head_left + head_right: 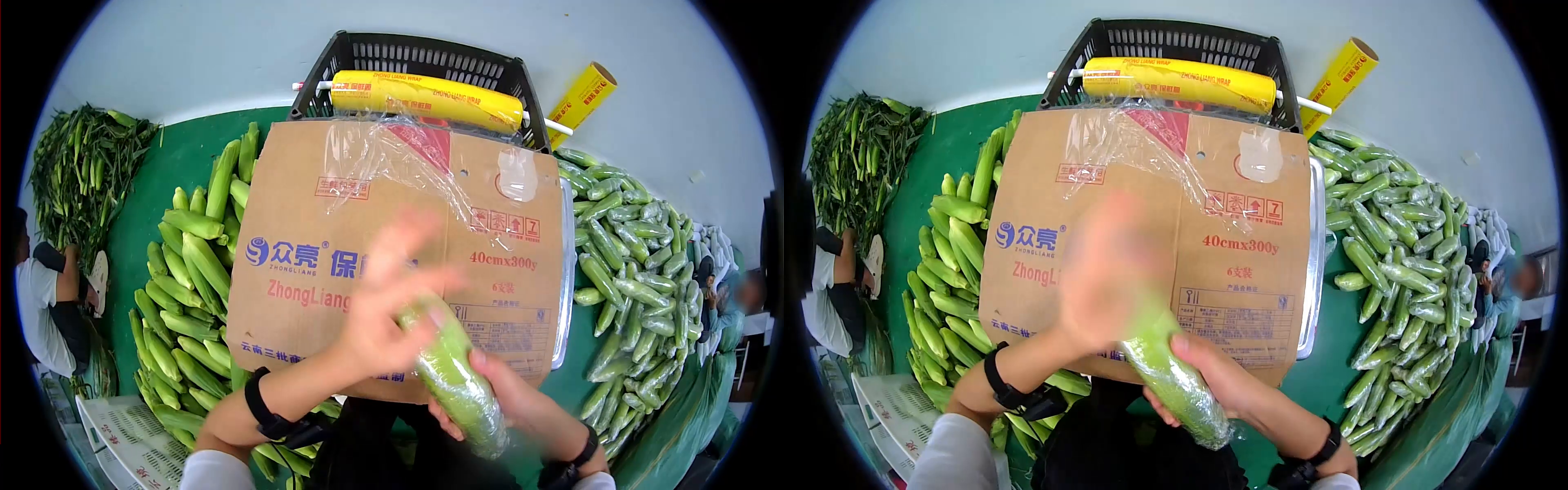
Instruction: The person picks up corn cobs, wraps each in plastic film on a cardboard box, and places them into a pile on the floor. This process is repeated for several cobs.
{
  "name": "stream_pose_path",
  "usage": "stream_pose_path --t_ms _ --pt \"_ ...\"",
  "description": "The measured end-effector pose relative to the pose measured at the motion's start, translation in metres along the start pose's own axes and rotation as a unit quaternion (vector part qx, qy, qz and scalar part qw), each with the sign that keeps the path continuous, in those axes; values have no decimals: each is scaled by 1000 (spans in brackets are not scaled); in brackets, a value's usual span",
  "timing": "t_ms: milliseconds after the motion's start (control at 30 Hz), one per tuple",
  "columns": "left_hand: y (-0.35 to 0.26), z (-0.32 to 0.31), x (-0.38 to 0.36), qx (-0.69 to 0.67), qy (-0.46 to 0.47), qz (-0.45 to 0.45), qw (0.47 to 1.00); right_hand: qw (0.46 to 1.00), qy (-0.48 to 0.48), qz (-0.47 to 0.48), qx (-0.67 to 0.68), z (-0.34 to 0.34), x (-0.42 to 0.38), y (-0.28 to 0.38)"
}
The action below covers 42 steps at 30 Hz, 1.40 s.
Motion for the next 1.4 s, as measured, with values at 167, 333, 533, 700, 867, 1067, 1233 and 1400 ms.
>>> stream_pose_path --t_ms 167,333,533,700,867,1067,1233,1400 --pt "11 -17 34 -672 8 85 736 778 535 -119 308 -102 20 -5" --pt "54 0 28 -427 -89 250 864 942 280 -39 183 -54 36 1" --pt "53 50 -18 10 -145 165 975 856 -183 323 -360 5 -46 73" --pt "77 26 -72 -57 37 275 959 383 -69 692 -608 -87 -152 102" --pt "73 -35 -118 -266 168 509 801 513 129 765 -367 -97 -162 127" --pt "10 -47 -75 -88 221 188 953 740 95 666 -15 -13 -150 152" --pt "-71 -98 5 82 269 -34 959 778 -57 622 70 28 -93 82" --pt "-67 -113 -17 299 361 -229 854 786 -114 550 258 163 -145 93"
Point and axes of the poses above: each hand's wrist, its own x-axis towards the middle knuckle, its own z-axis out of the back of the hand, y = z × x, the point moved 10 cm from there along x, towards the middle knuckle, and after that the axes turned 13 degrees about x, right-handed, at the moved point
